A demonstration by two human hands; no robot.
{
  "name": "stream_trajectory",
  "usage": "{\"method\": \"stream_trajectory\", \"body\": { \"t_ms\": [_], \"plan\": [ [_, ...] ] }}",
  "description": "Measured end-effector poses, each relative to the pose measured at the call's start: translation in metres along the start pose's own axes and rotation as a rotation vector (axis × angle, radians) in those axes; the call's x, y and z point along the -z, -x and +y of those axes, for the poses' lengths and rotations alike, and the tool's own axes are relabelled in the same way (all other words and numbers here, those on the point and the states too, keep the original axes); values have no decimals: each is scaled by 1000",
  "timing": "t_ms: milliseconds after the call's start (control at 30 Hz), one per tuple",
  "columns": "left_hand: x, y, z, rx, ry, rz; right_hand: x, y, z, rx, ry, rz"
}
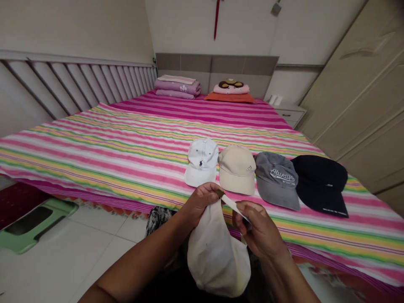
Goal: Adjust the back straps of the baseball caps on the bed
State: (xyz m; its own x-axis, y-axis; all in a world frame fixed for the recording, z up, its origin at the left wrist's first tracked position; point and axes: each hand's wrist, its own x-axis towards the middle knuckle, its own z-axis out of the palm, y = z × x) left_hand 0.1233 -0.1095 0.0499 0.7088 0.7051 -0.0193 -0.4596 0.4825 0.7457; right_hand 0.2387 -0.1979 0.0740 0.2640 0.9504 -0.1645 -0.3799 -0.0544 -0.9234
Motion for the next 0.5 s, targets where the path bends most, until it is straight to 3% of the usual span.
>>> {"method": "stream_trajectory", "body": {
  "t_ms": [333, 500],
  "plan": [
    [1, -1, 3, -8, -77, 3, 2, -1, 2, 6, 15, 1],
    [2, 1, 5, 4, -75, 0, 3, -1, 1, -31, 22, -85]
  ]
}}
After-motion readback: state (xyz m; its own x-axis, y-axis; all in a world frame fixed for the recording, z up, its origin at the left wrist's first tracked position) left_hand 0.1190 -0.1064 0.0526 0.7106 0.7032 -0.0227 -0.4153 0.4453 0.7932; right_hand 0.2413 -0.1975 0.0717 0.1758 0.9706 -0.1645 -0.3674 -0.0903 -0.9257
